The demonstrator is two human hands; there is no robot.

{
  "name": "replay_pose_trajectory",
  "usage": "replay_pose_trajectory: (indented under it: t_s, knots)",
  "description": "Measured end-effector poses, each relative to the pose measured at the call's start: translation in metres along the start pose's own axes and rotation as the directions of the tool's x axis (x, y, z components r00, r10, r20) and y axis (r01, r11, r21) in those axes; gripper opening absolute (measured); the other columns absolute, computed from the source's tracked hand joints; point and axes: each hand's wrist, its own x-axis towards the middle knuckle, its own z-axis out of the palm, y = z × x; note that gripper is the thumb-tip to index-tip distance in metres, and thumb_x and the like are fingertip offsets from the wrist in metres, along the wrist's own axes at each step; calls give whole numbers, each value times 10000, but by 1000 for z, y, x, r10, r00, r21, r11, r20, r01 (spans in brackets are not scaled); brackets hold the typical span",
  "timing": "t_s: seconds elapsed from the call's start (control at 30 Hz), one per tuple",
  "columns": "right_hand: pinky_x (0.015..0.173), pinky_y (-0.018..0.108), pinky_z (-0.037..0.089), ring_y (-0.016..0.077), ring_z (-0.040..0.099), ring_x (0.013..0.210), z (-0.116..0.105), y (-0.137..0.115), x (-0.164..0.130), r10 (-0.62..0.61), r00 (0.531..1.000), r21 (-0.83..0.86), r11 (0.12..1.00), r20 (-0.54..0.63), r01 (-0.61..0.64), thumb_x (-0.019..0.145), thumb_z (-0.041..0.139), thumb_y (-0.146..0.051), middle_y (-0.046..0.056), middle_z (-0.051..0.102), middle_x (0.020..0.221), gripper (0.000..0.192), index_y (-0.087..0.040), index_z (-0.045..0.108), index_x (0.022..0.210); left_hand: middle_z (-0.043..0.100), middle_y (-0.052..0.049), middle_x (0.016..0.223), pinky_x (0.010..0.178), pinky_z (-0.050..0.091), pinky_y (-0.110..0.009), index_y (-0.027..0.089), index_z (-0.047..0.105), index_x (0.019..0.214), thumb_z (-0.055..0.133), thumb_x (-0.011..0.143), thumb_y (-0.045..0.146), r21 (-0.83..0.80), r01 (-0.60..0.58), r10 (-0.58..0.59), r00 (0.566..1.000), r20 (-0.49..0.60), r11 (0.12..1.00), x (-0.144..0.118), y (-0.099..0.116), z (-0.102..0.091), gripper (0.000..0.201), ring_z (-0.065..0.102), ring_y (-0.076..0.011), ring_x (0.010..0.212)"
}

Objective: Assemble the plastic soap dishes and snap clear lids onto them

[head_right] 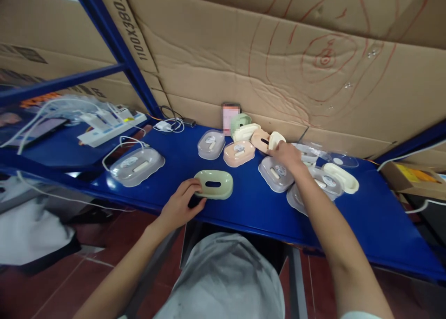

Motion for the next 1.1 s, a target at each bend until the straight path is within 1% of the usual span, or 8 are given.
replay_pose_trajectory:
  t_s: [0.17, 0.27, 0.4, 0.53, 0.67, 0.77, 0.87, 1.1]
  knots:
    - [851, 371, 523, 286, 726, 986, -14, 12, -18, -39, 987, 118, 991, -156, 58, 987, 581, -450, 162, 786, 1066, 315, -171, 718, 1040, 663, -118, 1236, 1060, 596, -448, 224, 591, 1130, 636, 1023, 255, 18, 16, -15, 1000, -4, 1000, -2, -1, 3, 120, 654, -277, 1246]
    - [840, 380, 566, 258, 721, 926, -24, 24, -67, -63, 967, 492, 851, -248, 181, 1002, 563, -550, 109, 763, 1040, 346, -219, 656, 1039, 666, -118, 1258, 1158, 546, -514, 223, 601, 1162, 613, 1028, 219, 32, 42, -41, 998, -43, 999, -2, -4, 6, 134, 653, -274, 1272]
    - [776, 359, 608, 214, 689, 830, -10, 27, -146, -95, 995, 869, 494, 12, 36, 927, 673, -692, 33, 696, 909, 439, -256, 616, 942, 634, -132, 1411, 1264, 416, -630, 228, 617, 1249, 514, 1019, 79, 77, 46, -38, 993, -109, 996, -6, -2, 7, 294, 596, -285, 1401]
    - [717, 346, 620, 192, 682, 753, 19, 20, -189, -179, 937, 910, 349, 299, -224, 875, 713, -749, 19, 682, 834, 527, -232, 609, 902, 615, -123, 1499, 1266, 422, -590, 253, 630, 1320, 512, 1009, 54, -8, -106, 105, 990, -94, 994, -10, 28, 8, 387, 521, -282, 1499]
    - [665, 385, 618, 220, 699, 672, 31, 21, -188, -219, 925, 844, 511, 311, -163, 916, 597, -804, 32, 698, 756, 585, -221, 640, 938, 551, -118, 1614, 1260, 437, -536, 256, 625, 1422, 614, 1046, 260, -73, -271, 281, 930, 236, 960, -7, 64, 18, 376, 477, -302, 1542]
    - [774, 415, 612, 263, 745, 819, 18, 26, -169, -217, 976, 599, 783, 15, 165, 1015, 527, -666, 90, 776, 944, 480, -224, 714, 1033, 593, -109, 1572, 1231, 456, -502, 254, 654, 1386, 629, 1059, 305, -73, -276, 284, 897, 338, 958, -4, 73, 27, 332, 520, -289, 1501]
    - [938, 420, 569, 293, 747, 1053, -1, 26, -130, -276, 944, 235, 920, -181, 313, 1069, 478, -480, 117, 785, 1199, 380, -221, 743, 1159, 653, -102, 1497, 1215, 451, -470, 257, 640, 1404, 632, 1066, 315, -102, -239, 259, 907, 333, 966, -5, 70, 30, 344, 558, -264, 1453]
    - [910, 324, 523, 262, 743, 1108, -10, 1, -24, -286, 957, 18, 958, 37, 286, 1050, 570, -350, 96, 805, 1234, 308, -220, 795, 1215, 586, -86, 1595, 1183, 438, -461, 279, 564, 1522, 583, 1092, 369, -46, -245, 246, 910, 334, 968, -10, 68, 33, 440, 516, -271, 1496]
